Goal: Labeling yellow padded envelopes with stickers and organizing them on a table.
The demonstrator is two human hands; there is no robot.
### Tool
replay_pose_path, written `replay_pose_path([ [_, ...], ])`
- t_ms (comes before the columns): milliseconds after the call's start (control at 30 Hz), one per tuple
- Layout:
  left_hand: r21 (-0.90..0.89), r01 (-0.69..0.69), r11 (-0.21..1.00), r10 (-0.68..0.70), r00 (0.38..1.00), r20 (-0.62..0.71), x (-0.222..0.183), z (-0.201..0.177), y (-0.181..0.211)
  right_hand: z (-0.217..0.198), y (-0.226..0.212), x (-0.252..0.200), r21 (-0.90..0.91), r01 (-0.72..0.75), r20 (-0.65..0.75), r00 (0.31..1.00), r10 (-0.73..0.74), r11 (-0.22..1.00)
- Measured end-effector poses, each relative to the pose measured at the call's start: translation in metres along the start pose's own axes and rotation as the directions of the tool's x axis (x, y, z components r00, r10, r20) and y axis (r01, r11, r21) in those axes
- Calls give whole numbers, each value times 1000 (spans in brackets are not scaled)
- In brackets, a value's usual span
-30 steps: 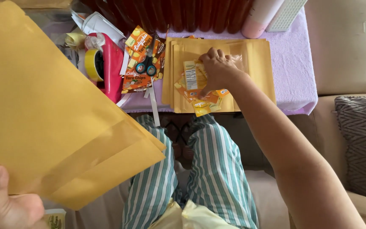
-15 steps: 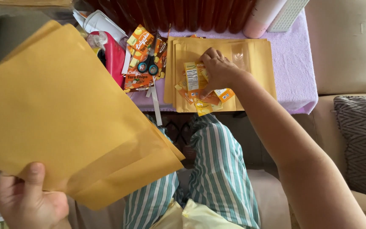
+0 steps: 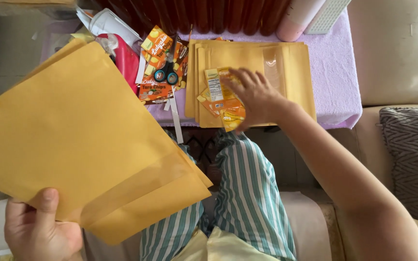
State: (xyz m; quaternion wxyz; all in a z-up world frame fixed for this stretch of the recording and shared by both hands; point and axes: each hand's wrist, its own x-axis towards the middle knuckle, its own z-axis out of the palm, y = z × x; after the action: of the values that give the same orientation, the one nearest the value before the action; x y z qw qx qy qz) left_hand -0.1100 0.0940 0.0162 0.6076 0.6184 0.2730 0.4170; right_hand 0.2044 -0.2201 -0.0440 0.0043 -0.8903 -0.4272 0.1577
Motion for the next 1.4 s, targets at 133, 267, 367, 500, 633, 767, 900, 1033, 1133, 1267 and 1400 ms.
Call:
replay_pose_path([
  [133,17,81,997,-81,997,-14,1,2,-1,32,9,-8,9,94,-107,990,-93,996],
  [267,45,65,997,-64,998,-13,1,1,-1,32,18,-4,132,125,-124,986,-109,983],
  [367,84,65,994,-62,998,-32,1,3,4,28,22,-1,210,137,-93,989,-120,968],
  [500,42,72,997,-72,997,-12,0,0,3,23,14,-1,202,92,-92,993,-75,975],
  [633,47,72,996,-71,997,-11,-2,-6,-2,40,2,4,201,48,-267,964,8,978],
  [767,107,121,987,-122,992,6,-8,-4,-1,36,-20,10,244,-131,-168,970,175,961],
  [900,185,150,971,-158,987,27,-8,-2,1,29,-27,18,182,-228,18,973,228,957],
  [1033,116,166,979,-168,986,-1,-11,7,2,31,-19,23,265,-190,-34,978,206,945],
  [1133,21,170,985,-171,985,39,-9,6,-5,31,-25,27,282,-211,-58,970,236,936],
  [1267,-36,194,980,-189,976,109,-11,5,-11,26,-40,31,274,-296,1,952,307,915],
  [1400,36,239,970,-241,967,80,-15,5,-13,8,-50,33,224,-364,165,928,333,904],
])
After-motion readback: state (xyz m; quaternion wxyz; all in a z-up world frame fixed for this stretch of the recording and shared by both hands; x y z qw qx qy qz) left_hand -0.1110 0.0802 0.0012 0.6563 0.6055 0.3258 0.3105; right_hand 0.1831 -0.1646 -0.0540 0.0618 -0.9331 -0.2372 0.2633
